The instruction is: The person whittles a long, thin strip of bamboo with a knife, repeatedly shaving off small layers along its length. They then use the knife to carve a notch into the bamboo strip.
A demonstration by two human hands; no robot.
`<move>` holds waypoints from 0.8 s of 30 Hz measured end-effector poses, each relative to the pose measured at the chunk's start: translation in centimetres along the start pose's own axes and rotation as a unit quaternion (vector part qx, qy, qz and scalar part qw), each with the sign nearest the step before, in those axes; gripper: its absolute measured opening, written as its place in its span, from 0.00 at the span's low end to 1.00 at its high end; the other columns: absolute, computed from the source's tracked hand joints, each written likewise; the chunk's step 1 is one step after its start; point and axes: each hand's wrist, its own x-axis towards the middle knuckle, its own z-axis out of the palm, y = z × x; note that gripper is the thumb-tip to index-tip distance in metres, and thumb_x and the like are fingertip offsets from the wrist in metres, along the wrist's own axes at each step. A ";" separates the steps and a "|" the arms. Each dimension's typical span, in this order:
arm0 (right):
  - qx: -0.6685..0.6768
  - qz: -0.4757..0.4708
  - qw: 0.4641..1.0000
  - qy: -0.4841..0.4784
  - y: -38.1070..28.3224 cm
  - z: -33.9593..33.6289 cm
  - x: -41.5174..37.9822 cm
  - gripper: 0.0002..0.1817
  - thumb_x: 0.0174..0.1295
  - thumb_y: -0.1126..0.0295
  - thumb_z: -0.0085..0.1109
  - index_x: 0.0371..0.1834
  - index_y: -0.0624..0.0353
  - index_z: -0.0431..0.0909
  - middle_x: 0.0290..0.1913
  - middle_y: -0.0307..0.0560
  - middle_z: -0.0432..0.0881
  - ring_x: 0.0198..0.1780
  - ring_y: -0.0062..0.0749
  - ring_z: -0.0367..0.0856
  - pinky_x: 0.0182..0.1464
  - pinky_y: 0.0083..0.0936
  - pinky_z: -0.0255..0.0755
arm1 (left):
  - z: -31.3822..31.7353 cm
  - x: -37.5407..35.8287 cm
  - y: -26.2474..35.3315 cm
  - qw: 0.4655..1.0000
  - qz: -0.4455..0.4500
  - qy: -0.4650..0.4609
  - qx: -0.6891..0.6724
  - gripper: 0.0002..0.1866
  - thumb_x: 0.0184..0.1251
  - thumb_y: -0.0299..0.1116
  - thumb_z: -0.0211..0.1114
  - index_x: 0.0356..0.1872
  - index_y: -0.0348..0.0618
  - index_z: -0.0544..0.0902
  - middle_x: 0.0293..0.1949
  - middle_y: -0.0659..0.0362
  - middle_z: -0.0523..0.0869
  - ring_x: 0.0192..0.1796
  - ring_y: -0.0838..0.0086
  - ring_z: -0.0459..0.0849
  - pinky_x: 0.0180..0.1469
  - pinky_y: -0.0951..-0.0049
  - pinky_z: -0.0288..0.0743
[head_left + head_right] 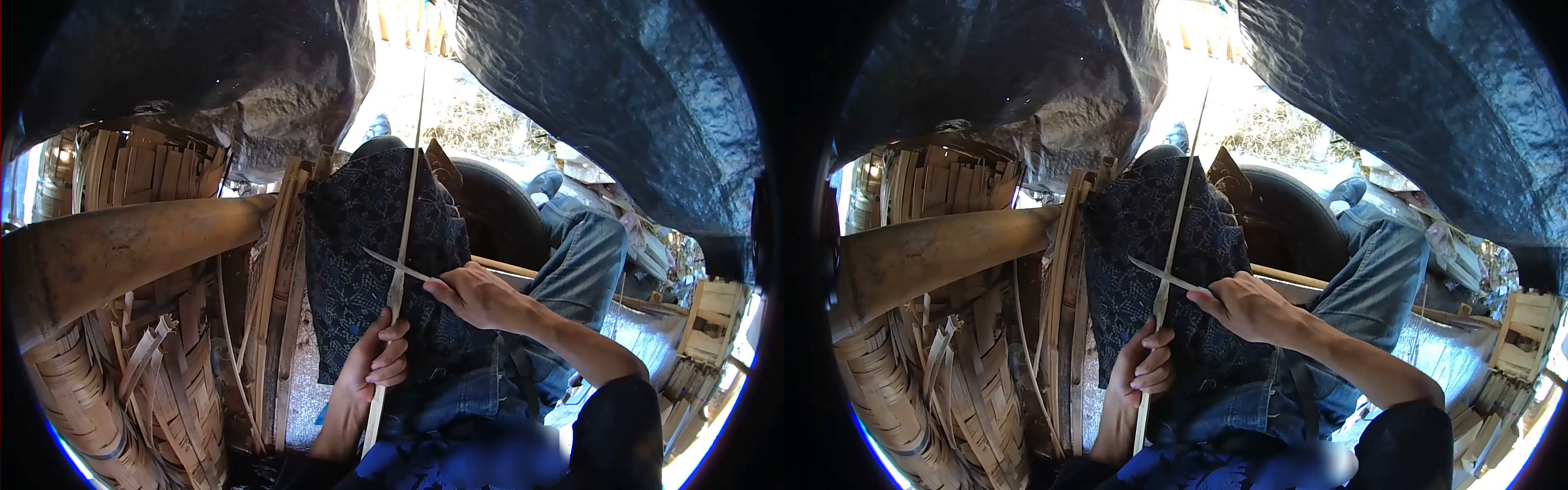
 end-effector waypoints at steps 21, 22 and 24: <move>-0.014 0.002 0.998 0.055 2.0 0.1 0.6 0.30 0.69 0.51 0.42 0.13 0.62 0.68 0.10 0.56 0.67 0.12 0.46 0.70 0.20 0.38 0.64 | -0.3 0.0 -0.2 0.999 -0.007 -0.023 -0.047 0.19 0.75 0.48 0.36 0.24 0.53 0.64 0.07 0.68 0.60 0.05 0.85 0.55 0.08 0.86 0.45; -0.054 -0.029 0.989 0.135 2.9 0.5 1.2 0.31 0.68 0.51 0.44 0.10 0.62 0.66 0.09 0.56 0.67 0.12 0.46 0.70 0.20 0.37 0.65 | -0.5 -0.2 -0.5 0.999 -0.008 -0.021 -0.042 0.19 0.75 0.48 0.36 0.24 0.53 0.64 0.07 0.68 0.60 0.05 0.85 0.54 0.07 0.86 0.45; -0.108 -0.108 0.967 0.206 3.8 0.1 2.1 0.30 0.68 0.52 0.46 0.09 0.60 0.65 0.09 0.57 0.68 0.12 0.47 0.71 0.20 0.38 0.66 | -0.4 -0.4 -0.5 0.999 -0.004 -0.022 -0.033 0.19 0.75 0.48 0.37 0.24 0.53 0.64 0.07 0.68 0.60 0.05 0.85 0.54 0.07 0.85 0.44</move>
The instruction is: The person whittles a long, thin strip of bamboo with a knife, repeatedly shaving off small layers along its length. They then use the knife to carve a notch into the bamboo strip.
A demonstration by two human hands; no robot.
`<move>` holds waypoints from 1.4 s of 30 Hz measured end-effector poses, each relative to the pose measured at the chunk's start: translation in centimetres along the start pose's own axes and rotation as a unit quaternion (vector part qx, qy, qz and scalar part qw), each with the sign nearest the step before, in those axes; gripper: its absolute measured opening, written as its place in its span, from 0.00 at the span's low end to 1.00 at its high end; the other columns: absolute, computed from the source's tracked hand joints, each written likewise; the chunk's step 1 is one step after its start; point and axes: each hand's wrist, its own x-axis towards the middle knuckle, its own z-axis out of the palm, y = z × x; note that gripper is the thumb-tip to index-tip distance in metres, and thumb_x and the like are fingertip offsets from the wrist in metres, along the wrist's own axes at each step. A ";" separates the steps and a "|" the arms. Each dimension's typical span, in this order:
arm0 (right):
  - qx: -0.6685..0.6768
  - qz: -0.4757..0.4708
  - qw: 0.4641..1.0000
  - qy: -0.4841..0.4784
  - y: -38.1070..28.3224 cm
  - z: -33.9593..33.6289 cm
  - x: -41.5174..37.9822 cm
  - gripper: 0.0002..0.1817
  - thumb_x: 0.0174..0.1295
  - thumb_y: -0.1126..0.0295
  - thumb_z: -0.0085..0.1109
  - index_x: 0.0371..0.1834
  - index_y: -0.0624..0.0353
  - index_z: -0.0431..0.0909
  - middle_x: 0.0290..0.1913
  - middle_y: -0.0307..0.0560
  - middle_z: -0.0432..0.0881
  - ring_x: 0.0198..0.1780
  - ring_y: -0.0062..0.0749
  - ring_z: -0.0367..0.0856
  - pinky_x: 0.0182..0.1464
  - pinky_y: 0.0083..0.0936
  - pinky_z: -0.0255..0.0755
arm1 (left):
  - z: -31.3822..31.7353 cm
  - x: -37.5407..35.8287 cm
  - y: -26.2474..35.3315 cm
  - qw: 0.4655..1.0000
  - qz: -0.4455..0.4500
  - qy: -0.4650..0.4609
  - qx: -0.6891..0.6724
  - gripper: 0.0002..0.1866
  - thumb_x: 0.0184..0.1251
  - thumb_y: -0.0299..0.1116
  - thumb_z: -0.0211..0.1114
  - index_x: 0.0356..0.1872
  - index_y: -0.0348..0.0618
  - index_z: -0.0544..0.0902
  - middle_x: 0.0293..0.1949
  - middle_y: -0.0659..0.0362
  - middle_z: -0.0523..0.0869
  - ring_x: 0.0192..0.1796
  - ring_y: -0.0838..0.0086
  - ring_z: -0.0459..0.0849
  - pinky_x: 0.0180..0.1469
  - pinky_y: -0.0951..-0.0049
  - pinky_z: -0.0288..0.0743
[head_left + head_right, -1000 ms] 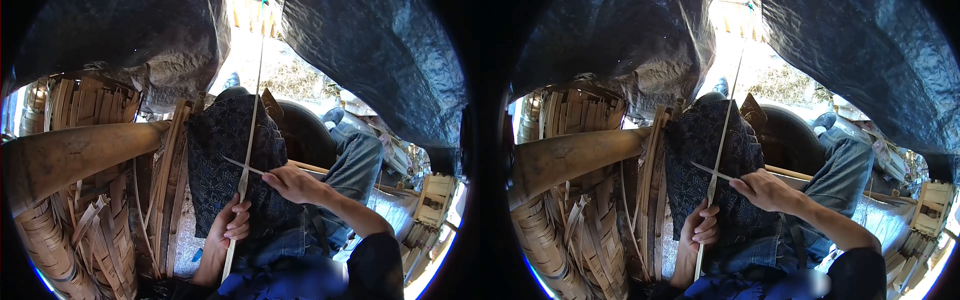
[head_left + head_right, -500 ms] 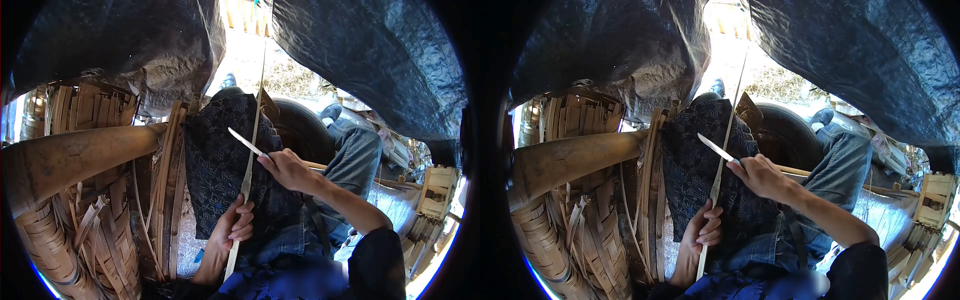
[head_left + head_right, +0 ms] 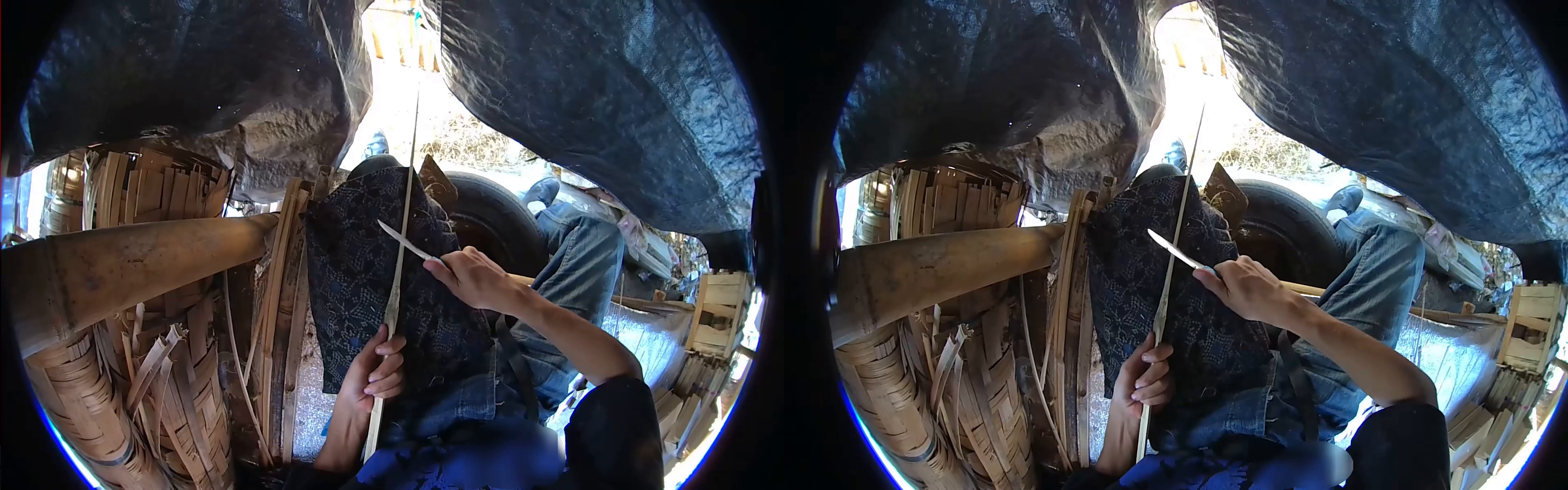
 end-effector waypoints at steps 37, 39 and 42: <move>0.076 0.389 0.913 0.099 20.7 -1.3 12.6 0.37 0.66 0.37 0.25 0.25 0.62 0.70 0.15 0.44 0.68 0.14 0.30 0.70 0.19 0.26 0.69 | -1.5 -12.3 -6.1 0.973 -0.019 0.230 -0.004 0.21 0.73 0.52 0.40 0.25 0.49 0.65 0.14 0.67 0.63 0.10 0.85 0.56 0.12 0.85 0.50; 0.068 0.288 0.953 0.073 16.6 -0.5 9.9 0.35 0.67 0.38 0.26 0.24 0.61 0.67 0.16 0.42 0.68 0.17 0.27 0.68 0.21 0.24 0.66 | -0.8 -8.9 -4.8 0.996 -0.011 0.089 -0.011 0.23 0.71 0.56 0.39 0.30 0.46 0.68 0.16 0.67 0.63 0.12 0.84 0.56 0.14 0.83 0.50; 0.104 0.232 0.959 -0.125 6.7 -2.8 5.6 0.28 0.71 0.48 0.31 0.24 0.60 0.66 0.16 0.37 0.66 0.20 0.21 0.63 0.23 0.26 0.61 | -0.7 -5.5 -3.3 0.993 -0.046 0.105 0.017 0.22 0.72 0.54 0.41 0.31 0.46 0.67 0.16 0.67 0.62 0.12 0.84 0.56 0.15 0.83 0.50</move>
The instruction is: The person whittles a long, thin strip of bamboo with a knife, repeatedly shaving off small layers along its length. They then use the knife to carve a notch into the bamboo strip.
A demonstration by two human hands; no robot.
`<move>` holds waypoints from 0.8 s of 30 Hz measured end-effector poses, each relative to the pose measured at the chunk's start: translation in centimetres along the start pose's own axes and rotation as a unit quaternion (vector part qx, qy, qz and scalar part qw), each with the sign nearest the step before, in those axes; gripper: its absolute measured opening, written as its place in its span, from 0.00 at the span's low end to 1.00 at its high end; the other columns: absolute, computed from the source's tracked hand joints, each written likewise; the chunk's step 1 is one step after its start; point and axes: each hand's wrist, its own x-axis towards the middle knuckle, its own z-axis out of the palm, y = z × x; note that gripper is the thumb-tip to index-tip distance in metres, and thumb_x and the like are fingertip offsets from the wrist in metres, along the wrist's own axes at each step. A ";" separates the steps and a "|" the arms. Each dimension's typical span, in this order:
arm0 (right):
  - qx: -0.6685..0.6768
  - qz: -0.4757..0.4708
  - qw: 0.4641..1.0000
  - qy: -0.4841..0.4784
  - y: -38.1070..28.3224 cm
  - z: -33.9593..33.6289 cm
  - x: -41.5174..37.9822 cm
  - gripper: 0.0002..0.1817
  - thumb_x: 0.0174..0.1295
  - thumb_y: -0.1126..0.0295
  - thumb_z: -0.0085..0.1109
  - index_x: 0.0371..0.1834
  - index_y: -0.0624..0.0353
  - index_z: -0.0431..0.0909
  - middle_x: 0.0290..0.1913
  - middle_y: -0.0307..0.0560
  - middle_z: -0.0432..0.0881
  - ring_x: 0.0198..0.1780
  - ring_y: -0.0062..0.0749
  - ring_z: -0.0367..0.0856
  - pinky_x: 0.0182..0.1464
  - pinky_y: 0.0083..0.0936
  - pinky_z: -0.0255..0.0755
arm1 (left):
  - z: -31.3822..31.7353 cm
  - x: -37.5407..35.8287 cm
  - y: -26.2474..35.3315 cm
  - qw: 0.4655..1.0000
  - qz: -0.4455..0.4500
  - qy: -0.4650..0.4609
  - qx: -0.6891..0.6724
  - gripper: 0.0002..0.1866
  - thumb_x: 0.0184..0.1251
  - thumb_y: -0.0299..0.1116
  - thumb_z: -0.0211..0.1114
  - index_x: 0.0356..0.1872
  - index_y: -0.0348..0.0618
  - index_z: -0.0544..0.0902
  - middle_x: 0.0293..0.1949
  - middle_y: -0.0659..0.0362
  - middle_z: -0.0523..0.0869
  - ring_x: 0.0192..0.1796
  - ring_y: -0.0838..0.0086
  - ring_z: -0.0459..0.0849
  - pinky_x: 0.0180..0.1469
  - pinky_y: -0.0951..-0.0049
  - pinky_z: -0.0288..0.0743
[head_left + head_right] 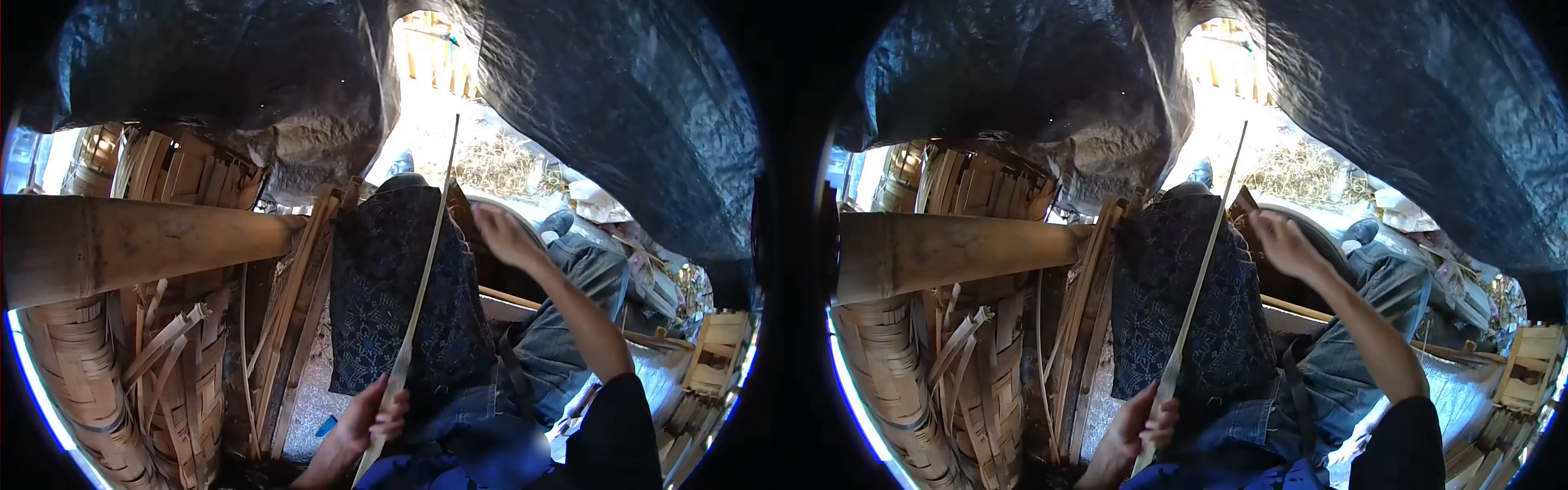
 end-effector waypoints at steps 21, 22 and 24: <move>-0.034 -0.204 0.978 -0.004 -4.8 4.9 -12.6 0.24 0.68 0.55 0.45 0.20 0.63 0.70 0.11 0.56 0.68 0.12 0.47 0.70 0.18 0.38 0.61 | 2.9 3.0 -0.9 0.885 0.235 0.269 0.299 0.12 0.66 0.42 0.59 0.37 0.44 0.78 0.27 0.65 0.81 0.21 0.82 0.74 0.24 0.83 0.68; -0.043 -0.198 0.979 0.005 -4.6 5.0 -12.7 0.24 0.68 0.55 0.46 0.19 0.63 0.70 0.10 0.55 0.67 0.11 0.47 0.69 0.17 0.38 0.61 | 3.0 3.2 -1.0 0.880 0.246 0.279 0.295 0.11 0.66 0.41 0.60 0.37 0.43 0.78 0.28 0.63 0.82 0.22 0.82 0.76 0.25 0.83 0.70; -0.032 -0.217 0.976 0.014 -3.9 5.7 -12.7 0.24 0.68 0.56 0.46 0.18 0.62 0.69 0.09 0.55 0.67 0.11 0.48 0.69 0.16 0.38 0.61 | 3.2 3.4 -1.2 0.876 0.256 0.289 0.289 0.11 0.65 0.40 0.61 0.36 0.42 0.79 0.30 0.62 0.83 0.23 0.81 0.77 0.26 0.83 0.71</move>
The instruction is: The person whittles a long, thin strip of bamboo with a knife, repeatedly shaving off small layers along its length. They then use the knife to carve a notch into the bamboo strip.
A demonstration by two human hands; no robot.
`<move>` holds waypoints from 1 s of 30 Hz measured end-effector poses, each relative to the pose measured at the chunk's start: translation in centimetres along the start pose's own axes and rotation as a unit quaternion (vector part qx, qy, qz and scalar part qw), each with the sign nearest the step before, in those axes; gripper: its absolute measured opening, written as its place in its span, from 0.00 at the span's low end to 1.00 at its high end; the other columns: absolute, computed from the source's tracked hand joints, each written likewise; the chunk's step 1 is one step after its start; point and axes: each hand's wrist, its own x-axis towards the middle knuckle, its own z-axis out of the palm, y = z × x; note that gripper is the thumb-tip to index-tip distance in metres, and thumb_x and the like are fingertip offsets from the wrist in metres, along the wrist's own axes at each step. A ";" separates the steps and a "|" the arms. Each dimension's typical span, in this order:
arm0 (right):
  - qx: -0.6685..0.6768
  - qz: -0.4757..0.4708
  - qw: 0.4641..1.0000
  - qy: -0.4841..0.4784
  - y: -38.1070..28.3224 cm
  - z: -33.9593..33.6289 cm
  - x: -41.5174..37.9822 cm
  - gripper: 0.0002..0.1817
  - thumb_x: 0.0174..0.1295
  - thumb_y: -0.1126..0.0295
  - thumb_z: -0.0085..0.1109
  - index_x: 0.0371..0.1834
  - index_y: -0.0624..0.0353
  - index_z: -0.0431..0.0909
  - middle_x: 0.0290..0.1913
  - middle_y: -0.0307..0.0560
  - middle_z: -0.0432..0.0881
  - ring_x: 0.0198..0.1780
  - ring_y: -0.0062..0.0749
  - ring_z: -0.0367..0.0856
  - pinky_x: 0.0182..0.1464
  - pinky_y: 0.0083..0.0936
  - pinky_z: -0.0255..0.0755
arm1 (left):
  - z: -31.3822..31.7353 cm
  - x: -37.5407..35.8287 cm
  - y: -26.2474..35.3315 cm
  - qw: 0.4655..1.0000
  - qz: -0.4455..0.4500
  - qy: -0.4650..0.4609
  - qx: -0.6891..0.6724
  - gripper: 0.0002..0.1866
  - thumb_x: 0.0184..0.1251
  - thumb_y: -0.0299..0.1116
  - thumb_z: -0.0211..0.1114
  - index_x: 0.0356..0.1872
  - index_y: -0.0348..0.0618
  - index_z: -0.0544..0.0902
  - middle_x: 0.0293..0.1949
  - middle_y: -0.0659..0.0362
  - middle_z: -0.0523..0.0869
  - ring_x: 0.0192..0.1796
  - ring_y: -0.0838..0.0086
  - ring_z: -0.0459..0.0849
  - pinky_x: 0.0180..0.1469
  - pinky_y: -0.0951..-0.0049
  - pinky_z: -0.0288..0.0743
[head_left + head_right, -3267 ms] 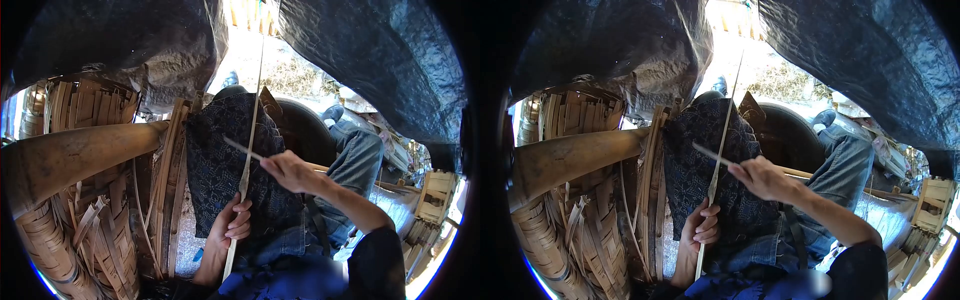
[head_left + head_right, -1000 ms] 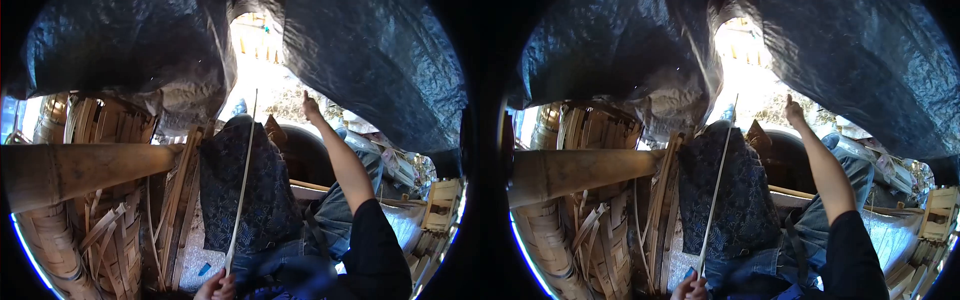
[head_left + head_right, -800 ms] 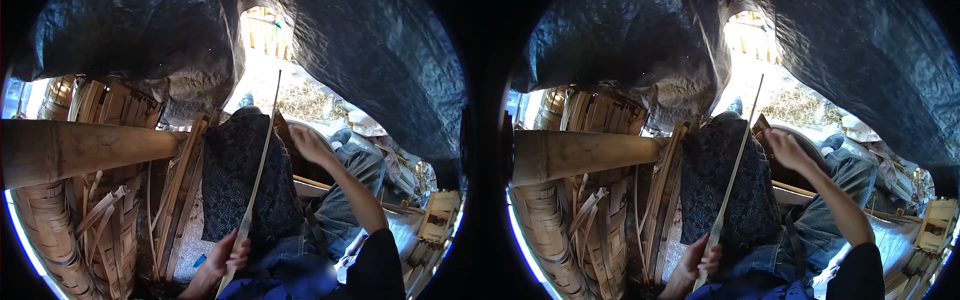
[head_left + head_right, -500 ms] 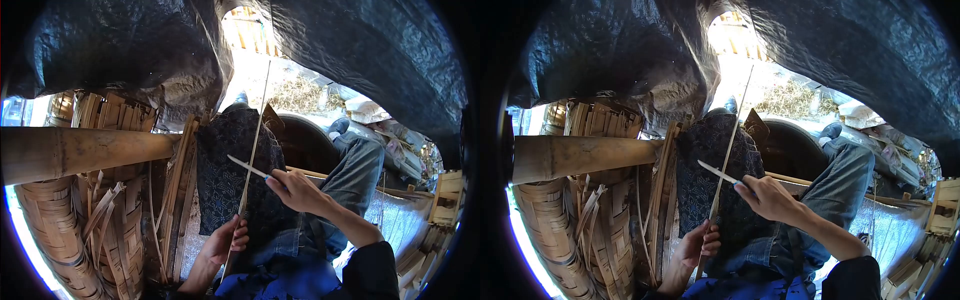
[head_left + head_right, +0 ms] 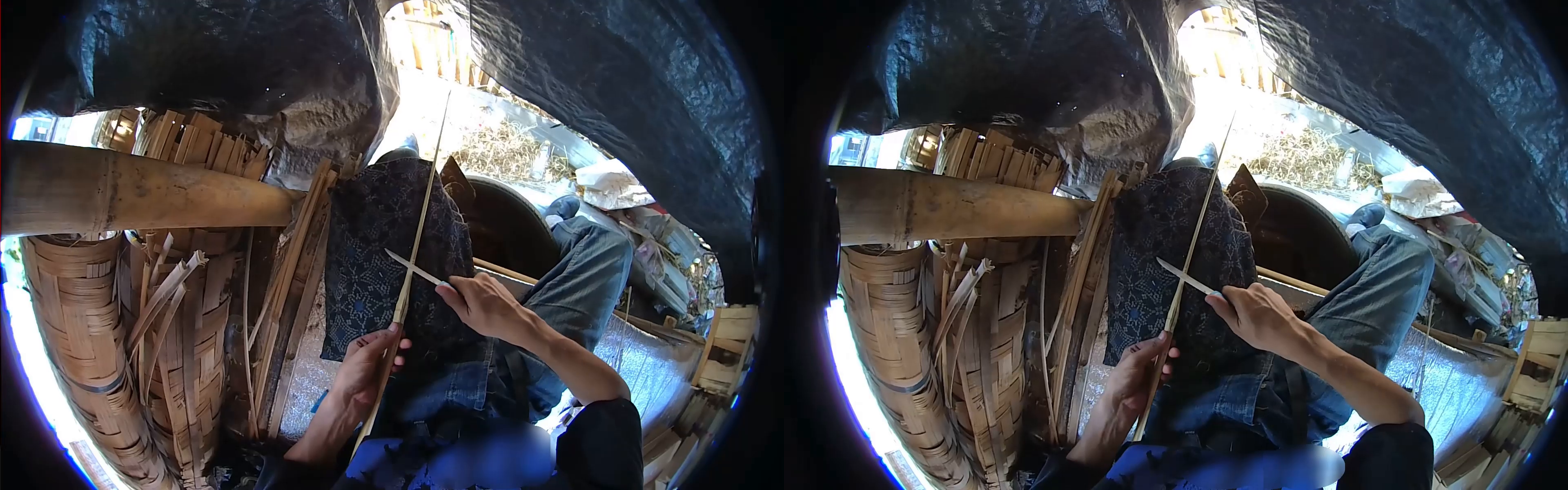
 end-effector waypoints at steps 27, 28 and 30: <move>-0.020 0.056 0.998 -0.028 5.7 -1.3 6.6 0.23 0.70 0.58 0.41 0.26 0.67 0.74 0.20 0.60 0.73 0.21 0.56 0.71 0.27 0.43 0.64 | 0.5 -0.3 0.3 0.999 -0.016 0.039 0.015 0.12 0.64 0.39 0.62 0.35 0.39 0.80 0.27 0.60 0.82 0.23 0.82 0.78 0.24 0.85 0.69; -0.024 0.056 0.998 -0.029 6.0 -1.4 6.9 0.23 0.70 0.58 0.41 0.26 0.67 0.74 0.20 0.60 0.73 0.21 0.56 0.71 0.27 0.43 0.64 | 0.3 -0.3 0.4 0.999 -0.026 0.041 0.018 0.12 0.64 0.39 0.62 0.36 0.39 0.80 0.27 0.61 0.82 0.23 0.83 0.78 0.23 0.86 0.68; -0.070 -0.089 0.991 0.074 7.7 -0.5 7.3 0.09 0.68 0.70 0.46 0.33 0.65 0.68 0.17 0.56 0.65 0.19 0.50 0.66 0.24 0.36 0.59 | 0.0 -0.5 0.2 0.998 -0.038 0.044 0.019 0.12 0.64 0.39 0.62 0.36 0.40 0.80 0.27 0.61 0.82 0.23 0.83 0.77 0.21 0.87 0.67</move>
